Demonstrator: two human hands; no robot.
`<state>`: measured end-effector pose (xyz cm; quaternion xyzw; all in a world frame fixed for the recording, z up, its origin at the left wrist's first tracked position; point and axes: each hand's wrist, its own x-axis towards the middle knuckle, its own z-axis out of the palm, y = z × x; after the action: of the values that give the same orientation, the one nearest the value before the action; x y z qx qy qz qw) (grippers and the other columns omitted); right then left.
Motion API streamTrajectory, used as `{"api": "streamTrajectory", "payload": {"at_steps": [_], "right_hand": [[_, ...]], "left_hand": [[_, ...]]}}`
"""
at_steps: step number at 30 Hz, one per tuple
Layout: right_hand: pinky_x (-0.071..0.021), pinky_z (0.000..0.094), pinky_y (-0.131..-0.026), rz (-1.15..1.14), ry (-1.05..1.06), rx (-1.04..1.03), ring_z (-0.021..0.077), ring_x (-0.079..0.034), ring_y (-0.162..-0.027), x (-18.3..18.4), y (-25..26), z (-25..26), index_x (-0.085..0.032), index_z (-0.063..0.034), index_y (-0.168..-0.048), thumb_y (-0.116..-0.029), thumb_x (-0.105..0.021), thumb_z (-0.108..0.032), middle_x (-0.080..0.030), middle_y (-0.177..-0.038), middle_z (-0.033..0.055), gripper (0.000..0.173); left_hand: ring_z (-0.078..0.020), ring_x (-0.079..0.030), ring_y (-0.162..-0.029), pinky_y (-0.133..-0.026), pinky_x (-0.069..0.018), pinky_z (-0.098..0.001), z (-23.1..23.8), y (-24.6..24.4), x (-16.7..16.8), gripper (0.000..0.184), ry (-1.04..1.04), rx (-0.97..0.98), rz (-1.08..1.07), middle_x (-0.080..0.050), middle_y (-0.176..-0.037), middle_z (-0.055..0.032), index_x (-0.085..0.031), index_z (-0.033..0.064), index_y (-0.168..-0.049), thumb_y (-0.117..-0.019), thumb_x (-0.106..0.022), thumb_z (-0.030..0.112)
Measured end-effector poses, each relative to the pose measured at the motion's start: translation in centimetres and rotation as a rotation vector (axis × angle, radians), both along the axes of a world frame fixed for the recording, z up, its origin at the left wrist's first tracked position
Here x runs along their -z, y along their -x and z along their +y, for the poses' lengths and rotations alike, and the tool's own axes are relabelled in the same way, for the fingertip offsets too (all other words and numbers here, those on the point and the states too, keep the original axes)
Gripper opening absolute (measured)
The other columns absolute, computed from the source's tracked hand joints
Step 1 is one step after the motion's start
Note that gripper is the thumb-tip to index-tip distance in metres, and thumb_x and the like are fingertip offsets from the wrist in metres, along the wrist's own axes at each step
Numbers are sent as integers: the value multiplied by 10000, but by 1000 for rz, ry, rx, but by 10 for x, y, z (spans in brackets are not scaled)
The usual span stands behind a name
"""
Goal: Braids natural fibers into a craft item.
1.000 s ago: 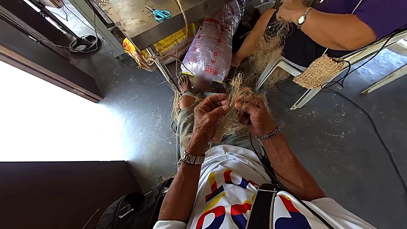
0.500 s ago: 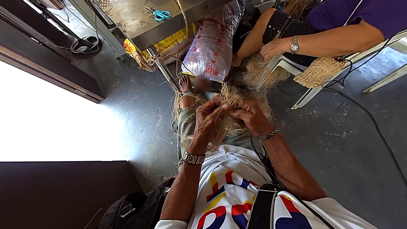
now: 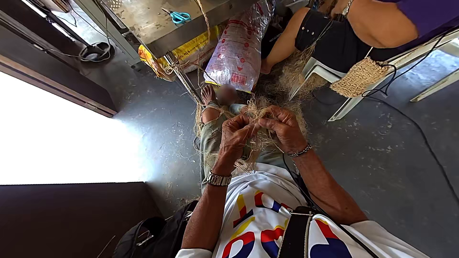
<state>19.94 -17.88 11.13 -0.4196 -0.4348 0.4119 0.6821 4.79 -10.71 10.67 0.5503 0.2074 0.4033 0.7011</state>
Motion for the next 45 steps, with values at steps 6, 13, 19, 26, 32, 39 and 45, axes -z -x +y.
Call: {"api": "streamTrajectory", "payload": {"at_steps": [6, 13, 19, 26, 32, 39, 45], "right_hand": [[-429, 171, -463, 69, -5, -44, 15, -504, -521, 2, 0, 0, -705, -91, -919, -944, -583, -26, -636, -719, -8, 140], [-339, 145, -417, 98, 31, -107, -10, -380, -443, -1, -1, -1, -687, -109, -957, -956, -558, -36, -550, -632, -41, 148], [-413, 153, -459, 58, -31, -97, 5, -475, -520, 1, -5, 0, -663, -118, -1110, -969, -606, -107, -635, -785, -18, 153], [-339, 155, -407, 60, -93, -126, 3, -367, -433, 4, -23, 0, -683, -106, -1002, -1015, -545, -147, -452, -589, -63, 145], [-333, 154, -396, 35, -106, -65, -6, -351, -419, 4, -26, -1, -702, -101, -910, -1017, -527, -105, -458, -569, -73, 205], [-317, 161, -392, -45, -67, -29, 2, -338, -416, 5, -29, -1, -694, -88, -899, -1002, -547, -95, -470, -572, -56, 180], [-438, 179, -438, -143, -64, 11, 41, -498, -478, 1, -26, -2, -669, -58, -957, -1021, -538, -92, -589, -653, -2, 150]], "left_hand": [[-50, -588, -564, -564, -523, -200, 2, 2, 2, 111, 53, 106, -78, -641, -673, -1, -684, 103, -791, -854, -737, 29], [-25, -551, -565, -545, -483, -169, 1, 2, -2, 88, 62, 72, -33, -618, -680, 17, -696, 107, -849, -894, -681, 34], [-33, -553, -583, -564, -486, -177, 2, 2, -3, 82, 50, 45, 14, -610, -694, 19, -666, 118, -853, -928, -677, 89], [-68, -616, -645, -635, -544, -220, 5, 5, -5, 53, 99, 79, -27, -636, -741, 1, -630, 126, -906, -953, -630, 101], [-135, -676, -660, -612, -589, -269, 5, 4, -12, 92, 138, 108, -30, -686, -814, -69, -592, 98, -979, -1026, -513, 95], [-80, -596, -640, -606, -537, -223, 12, 9, -16, 63, -22, 55, 32, -620, -783, -1, -632, 134, -978, -994, -573, 121], [-67, -545, -571, -536, -493, -206, 12, 6, -18, 47, -105, 38, 75, -576, -722, 9, -623, 141, -953, -968, -585, 117]]}}
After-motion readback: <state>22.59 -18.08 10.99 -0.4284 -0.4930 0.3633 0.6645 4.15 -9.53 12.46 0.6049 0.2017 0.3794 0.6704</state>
